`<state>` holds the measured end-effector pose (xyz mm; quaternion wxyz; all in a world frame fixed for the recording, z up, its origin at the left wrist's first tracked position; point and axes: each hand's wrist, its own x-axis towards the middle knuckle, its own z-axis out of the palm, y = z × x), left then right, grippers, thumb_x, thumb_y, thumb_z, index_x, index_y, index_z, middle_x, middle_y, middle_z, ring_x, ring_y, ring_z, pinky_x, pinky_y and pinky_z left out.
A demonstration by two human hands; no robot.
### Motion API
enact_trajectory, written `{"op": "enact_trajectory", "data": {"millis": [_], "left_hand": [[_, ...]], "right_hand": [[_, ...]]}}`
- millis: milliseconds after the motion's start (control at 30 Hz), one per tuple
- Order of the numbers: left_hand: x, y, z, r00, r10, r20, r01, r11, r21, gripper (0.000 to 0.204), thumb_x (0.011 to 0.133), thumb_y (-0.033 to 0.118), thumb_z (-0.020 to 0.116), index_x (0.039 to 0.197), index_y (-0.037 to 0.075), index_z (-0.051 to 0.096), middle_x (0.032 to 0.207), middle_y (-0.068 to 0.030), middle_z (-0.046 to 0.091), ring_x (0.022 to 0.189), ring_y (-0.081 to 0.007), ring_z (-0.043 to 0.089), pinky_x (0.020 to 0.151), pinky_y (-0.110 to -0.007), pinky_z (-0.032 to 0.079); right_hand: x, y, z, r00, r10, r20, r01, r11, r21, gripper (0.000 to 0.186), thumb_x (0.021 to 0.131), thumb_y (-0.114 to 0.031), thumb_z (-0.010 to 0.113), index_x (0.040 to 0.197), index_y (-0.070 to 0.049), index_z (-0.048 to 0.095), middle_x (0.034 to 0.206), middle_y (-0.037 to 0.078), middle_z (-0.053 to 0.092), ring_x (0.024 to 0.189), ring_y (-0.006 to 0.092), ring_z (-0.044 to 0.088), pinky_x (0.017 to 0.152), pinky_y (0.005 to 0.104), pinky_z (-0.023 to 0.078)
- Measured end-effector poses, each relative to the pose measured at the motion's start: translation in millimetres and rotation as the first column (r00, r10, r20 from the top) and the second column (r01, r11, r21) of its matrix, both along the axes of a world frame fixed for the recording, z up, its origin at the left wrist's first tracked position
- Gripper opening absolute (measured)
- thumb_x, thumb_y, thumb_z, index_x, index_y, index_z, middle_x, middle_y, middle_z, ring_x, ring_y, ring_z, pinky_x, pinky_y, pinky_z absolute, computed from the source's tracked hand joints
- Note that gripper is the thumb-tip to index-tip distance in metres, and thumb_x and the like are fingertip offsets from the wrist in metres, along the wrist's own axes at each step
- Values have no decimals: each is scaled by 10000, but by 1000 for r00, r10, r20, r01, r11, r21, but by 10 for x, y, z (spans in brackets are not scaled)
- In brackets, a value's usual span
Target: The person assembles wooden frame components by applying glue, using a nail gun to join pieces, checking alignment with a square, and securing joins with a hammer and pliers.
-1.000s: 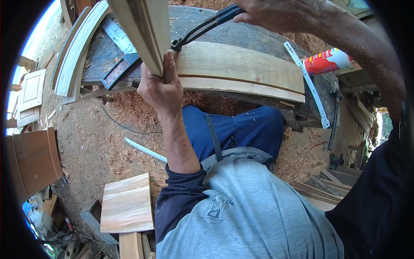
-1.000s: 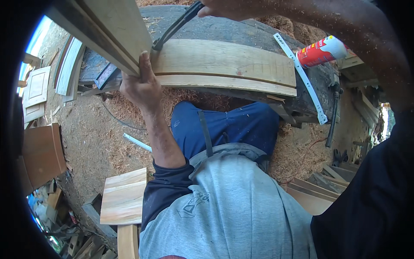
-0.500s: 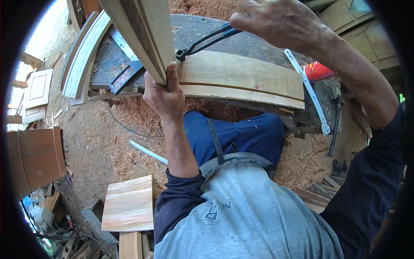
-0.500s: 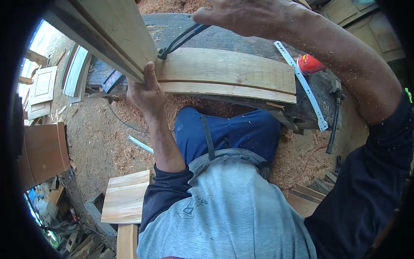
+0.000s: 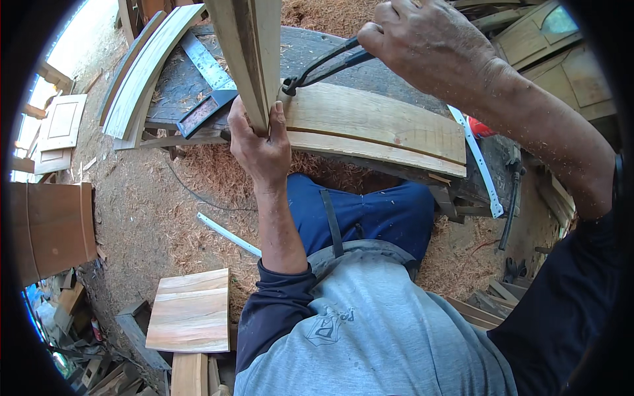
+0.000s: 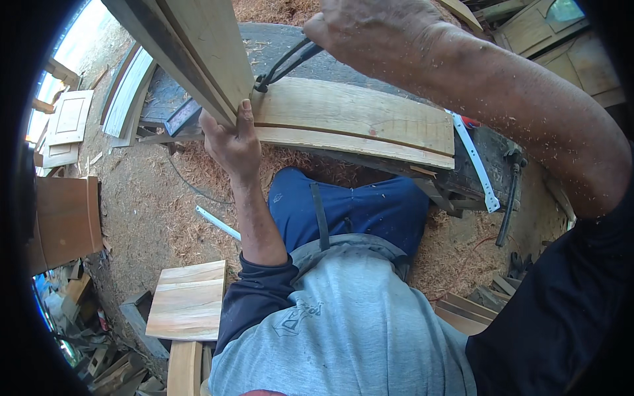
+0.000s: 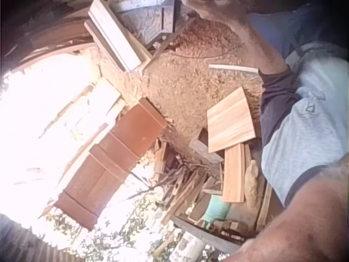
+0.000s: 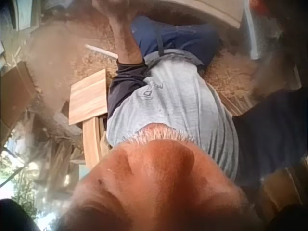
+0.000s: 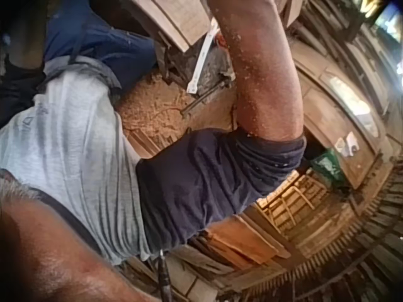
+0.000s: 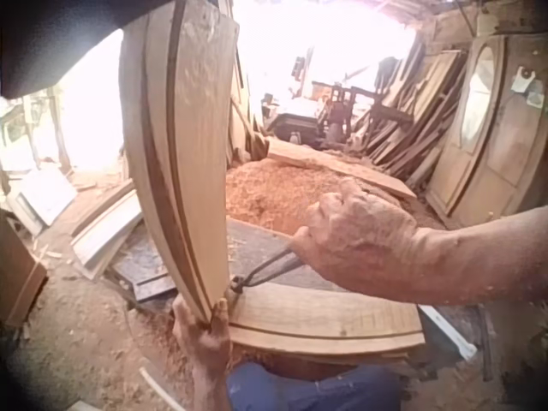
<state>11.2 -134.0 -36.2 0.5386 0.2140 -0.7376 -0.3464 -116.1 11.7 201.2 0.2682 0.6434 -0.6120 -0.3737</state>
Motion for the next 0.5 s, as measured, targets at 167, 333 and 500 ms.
{"op": "enact_trajectory", "data": {"millis": [167, 333, 500], "left_hand": [[17, -6, 15, 1000, -4, 8, 4, 1000, 3, 438, 883, 181, 742, 1236, 26, 533, 1038, -177, 678, 898, -294, 705, 741, -385, 560], [24, -9, 18, 1000, -2, 28, 2, 1000, 14, 389, 891, 190, 733, 1207, 37, 562, 1006, -169, 689, 867, -289, 712, 715, -381, 564], [14, 3, 49, 999, 2, 33, -1, 1000, -25, 356, 894, 186, 726, 1184, 43, 578, 982, -157, 688, 831, -290, 715, 679, -382, 565]], "right_hand": [[104, -9, 57, 995, 12, -98, -8, 999, 44, 178, 902, -191, 565, 826, -40, 619, 714, 77, 610, 703, 204, 619, 631, 363, 479], [180, -105, 83, 996, 27, -83, -24, 999, 43, 172, 899, -186, 564, 823, -44, 624, 728, 75, 622, 704, 202, 620, 632, 357, 482], [-21, -138, 32, 993, 52, 107, -52, 999, -7, 167, 902, -163, 552, 822, -36, 626, 751, 102, 639, 741, 213, 661, 607, 359, 525]]}}
